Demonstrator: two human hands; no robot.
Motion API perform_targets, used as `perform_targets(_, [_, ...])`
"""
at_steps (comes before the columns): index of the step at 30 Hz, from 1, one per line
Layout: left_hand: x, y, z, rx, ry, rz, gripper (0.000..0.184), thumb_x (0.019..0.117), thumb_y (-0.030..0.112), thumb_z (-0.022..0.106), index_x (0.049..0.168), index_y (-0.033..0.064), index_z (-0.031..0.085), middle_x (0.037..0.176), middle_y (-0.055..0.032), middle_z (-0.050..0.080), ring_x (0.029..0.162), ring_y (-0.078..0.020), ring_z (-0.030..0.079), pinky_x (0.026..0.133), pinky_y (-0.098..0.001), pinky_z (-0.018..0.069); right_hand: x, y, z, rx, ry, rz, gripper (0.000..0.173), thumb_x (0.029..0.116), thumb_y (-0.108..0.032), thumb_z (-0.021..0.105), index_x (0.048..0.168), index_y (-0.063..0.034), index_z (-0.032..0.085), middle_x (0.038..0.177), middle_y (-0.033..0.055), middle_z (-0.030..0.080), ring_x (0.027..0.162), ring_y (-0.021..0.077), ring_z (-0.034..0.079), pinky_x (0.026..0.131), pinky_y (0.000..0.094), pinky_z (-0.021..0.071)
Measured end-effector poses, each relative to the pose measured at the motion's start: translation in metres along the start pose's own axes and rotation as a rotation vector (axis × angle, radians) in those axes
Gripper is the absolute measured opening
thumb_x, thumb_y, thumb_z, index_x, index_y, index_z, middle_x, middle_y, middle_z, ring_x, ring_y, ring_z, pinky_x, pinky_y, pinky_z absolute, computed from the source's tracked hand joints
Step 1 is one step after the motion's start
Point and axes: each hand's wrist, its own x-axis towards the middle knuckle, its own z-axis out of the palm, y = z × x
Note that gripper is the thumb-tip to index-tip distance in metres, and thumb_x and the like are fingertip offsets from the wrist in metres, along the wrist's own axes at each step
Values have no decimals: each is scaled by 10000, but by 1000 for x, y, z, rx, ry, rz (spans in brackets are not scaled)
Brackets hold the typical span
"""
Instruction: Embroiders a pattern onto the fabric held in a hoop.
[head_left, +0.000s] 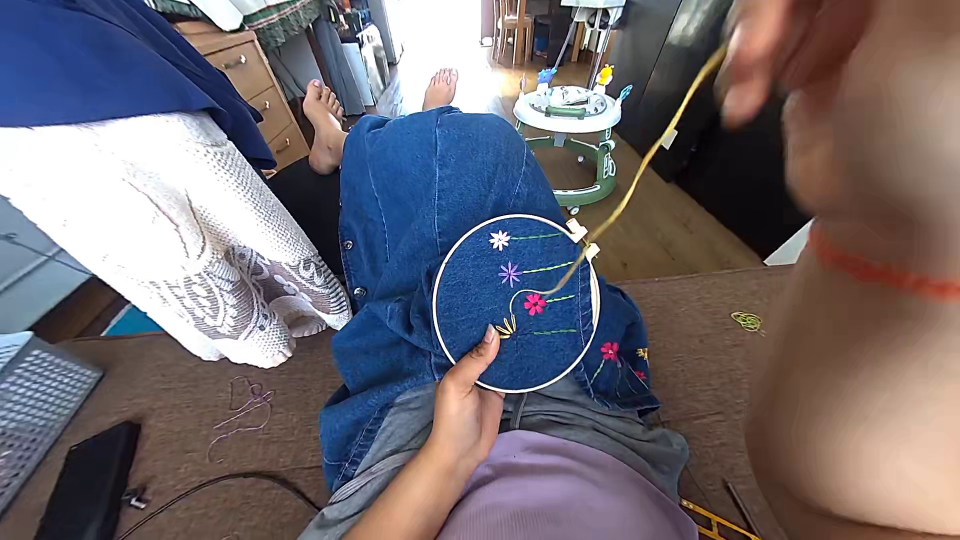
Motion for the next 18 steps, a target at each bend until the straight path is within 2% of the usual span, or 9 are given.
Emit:
perform_targets(1, [0, 0, -1, -14, -20, -3, 222, 964, 54, 529, 1102, 50, 703, 1047, -146, 741, 968, -216, 737, 891, -403, 608, -19, -4, 4, -42, -69, 13, 146, 1037, -117, 498, 935, -141, 600, 748, -103, 632, 573, -2, 594, 507, 182, 530])
perform_targets(2, [0, 0, -1, -26, -35, -3, 223, 961, 64, 528, 1095, 51, 706, 1045, -148, 741, 973, -219, 737, 894, -409, 606, -41, -7, 8, -81, -173, 11, 94, 1074, -134, 463, 1103, -90, 540, 887, -52, 597, 619, 25, 583, 525, 202, 539])
perform_targets(3, [-1, 0, -2, -32, -46, -4, 225, 952, 73, 536, 1093, 57, 710, 1047, -146, 741, 979, -220, 736, 898, -411, 604, -63, -5, 14, -90, -253, -1, 159, 1047, -90, 466, 1198, -46, 490, 964, -1, 588, 636, 61, 584, 509, 231, 540])
perform_targets(5, [0, -1, -3, -41, -63, 4, 228, 927, 88, 566, 1094, 71, 720, 1053, -140, 741, 987, -217, 734, 899, -413, 603, -110, 6, 29, -68, -337, 31, 280, 968, -36, 518, 1248, -40, 516, 978, 16, 604, 643, 80, 600, 501, 248, 552])
perform_targets(7, [0, -1, -4, -43, -80, 13, 234, 909, 95, 587, 1097, 78, 727, 1059, -138, 742, 990, -216, 733, 898, -412, 602, -148, 22, 42, -54, -361, 93, 306, 925, -20, 558, 1228, -60, 576, 930, -7, 620, 652, 53, 615, 534, 221, 575])
perform_targets(9, [0, -1, -4, -40, -93, 13, 231, 901, 103, 600, 1087, 83, 736, 1056, -130, 745, 989, -211, 734, 894, -408, 604, -171, 33, 49, -105, -319, 116, 178, 946, -65, 591, 1111, -66, 658, 944, -4, 607, 681, 16, 619, 578, 177, 583])
perform_targets(11, [1, -2, -4, -43, -84, 10, 228, 891, 97, 603, 1077, 80, 733, 1046, -134, 745, 983, -213, 736, 885, -407, 606, -180, 38, 54, -193, -247, 92, 128, 948, -115, 615, 1012, -70, 717, 917, -6, 591, 675, -16, 588, 577, 128, 544])
perform_targets(14, [1, -2, -5, -41, -72, 10, 229, 891, 90, 595, 1074, 74, 731, 1047, -134, 743, 987, -216, 734, 887, -409, 604, -181, 38, 57, -277, -200, 81, 150, 915, -155, 638, 974, -88, 759, 852, -35, 561, 677, -41, 530, 581, 82, 465])
perform_targets(18, [1, -2, -5, -40, -76, 9, 227, 894, 95, 591, 1068, 72, 735, 1041, -136, 745, 983, -210, 736, 884, -404, 606, -179, 37, 57, -310, -200, 83, 155, 901, -172, 645, 954, -105, 774, 816, -53, 544, 653, -49, 501, 553, 76, 430])
